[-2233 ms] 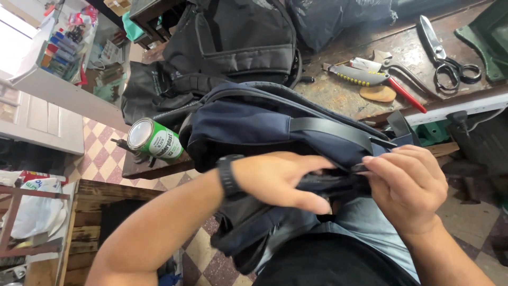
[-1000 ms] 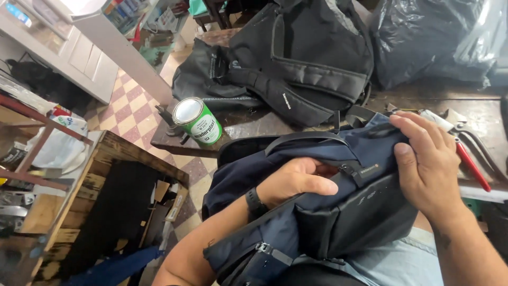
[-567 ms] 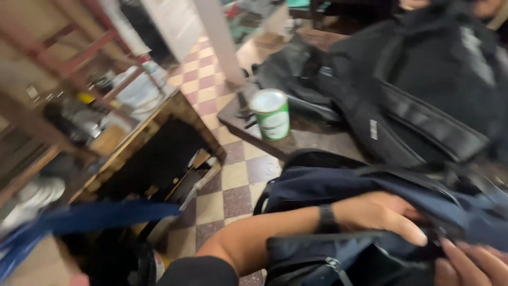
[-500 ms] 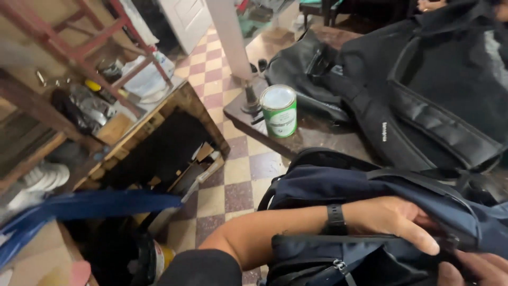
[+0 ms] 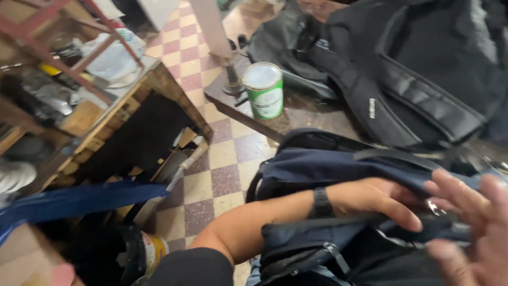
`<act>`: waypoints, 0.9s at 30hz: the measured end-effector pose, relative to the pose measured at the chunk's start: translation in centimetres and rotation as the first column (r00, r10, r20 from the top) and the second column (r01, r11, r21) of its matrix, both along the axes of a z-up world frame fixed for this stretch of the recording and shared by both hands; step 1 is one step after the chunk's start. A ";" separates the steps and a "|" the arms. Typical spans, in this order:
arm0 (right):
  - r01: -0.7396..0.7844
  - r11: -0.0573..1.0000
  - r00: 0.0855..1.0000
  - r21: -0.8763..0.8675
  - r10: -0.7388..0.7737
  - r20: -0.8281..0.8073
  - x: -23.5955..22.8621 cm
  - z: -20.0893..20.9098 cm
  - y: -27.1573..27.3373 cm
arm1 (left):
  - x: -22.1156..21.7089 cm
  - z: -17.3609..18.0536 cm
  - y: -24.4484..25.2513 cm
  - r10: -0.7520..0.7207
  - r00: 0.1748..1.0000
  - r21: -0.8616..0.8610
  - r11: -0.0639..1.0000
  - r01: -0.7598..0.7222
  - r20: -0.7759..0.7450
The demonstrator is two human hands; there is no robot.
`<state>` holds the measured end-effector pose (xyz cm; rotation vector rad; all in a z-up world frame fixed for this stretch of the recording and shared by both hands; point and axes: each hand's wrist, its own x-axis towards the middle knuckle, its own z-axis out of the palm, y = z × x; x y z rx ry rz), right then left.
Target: The person holds a dark blue backpack on their lap and uses a utility knife to cut a black strap near the zipper. They repeatedly slice through the strap material while holding the bag steady with their other hand.
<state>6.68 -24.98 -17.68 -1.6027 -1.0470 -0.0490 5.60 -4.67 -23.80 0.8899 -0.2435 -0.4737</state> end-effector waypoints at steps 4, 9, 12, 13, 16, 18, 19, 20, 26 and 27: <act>0.218 0.970 0.328 -0.107 -0.176 -0.928 26.4 -24.6 -17.7 | -0.5 2.1 1.0 -0.067 0.998 -0.088 0.994 0.067 -0.008; 0.537 0.725 0.775 -0.431 -0.626 -0.088 15.7 -10.6 -12.3 | -1.2 3.8 1.7 0.019 0.997 0.028 0.999 -0.021 0.072; 0.616 0.365 0.764 -0.698 -0.492 0.417 16.3 -14.0 -14.6 | -1.4 4.5 1.5 0.035 0.999 0.071 0.997 -0.035 -0.003; 0.614 0.362 0.764 -0.701 -0.497 0.412 18.3 -17.8 -16.6 | -1.2 4.4 1.6 0.029 1.000 0.073 0.997 -0.029 -0.007; 0.742 0.307 0.663 -0.596 -0.460 0.590 20.7 -23.8 -18.9 | -1.2 4.2 1.8 0.043 0.998 0.082 0.996 -0.047 0.046; 0.774 0.184 0.600 -0.606 -0.519 0.609 18.4 -20.0 -15.8 | -1.1 4.3 2.0 0.041 0.999 0.160 0.986 -0.044 0.021; 0.774 0.183 0.598 -0.606 -0.523 0.607 18.6 -19.3 -15.2 | -1.0 4.4 2.0 0.037 0.999 0.163 0.986 -0.040 0.020; 0.761 0.067 0.583 -0.645 -0.508 0.634 18.7 -18.5 -14.6 | -1.0 4.5 2.1 0.045 0.999 0.181 0.982 -0.044 0.000; 0.773 -0.062 0.558 -0.631 -0.408 0.723 19.5 -17.8 -14.2 | -0.8 4.4 2.2 0.062 0.998 0.206 0.977 -0.061 0.000; 0.813 -0.042 0.532 -0.581 -0.355 0.769 19.5 -17.4 -13.8 | -0.8 4.4 2.4 0.055 0.998 0.235 0.970 -0.056 0.008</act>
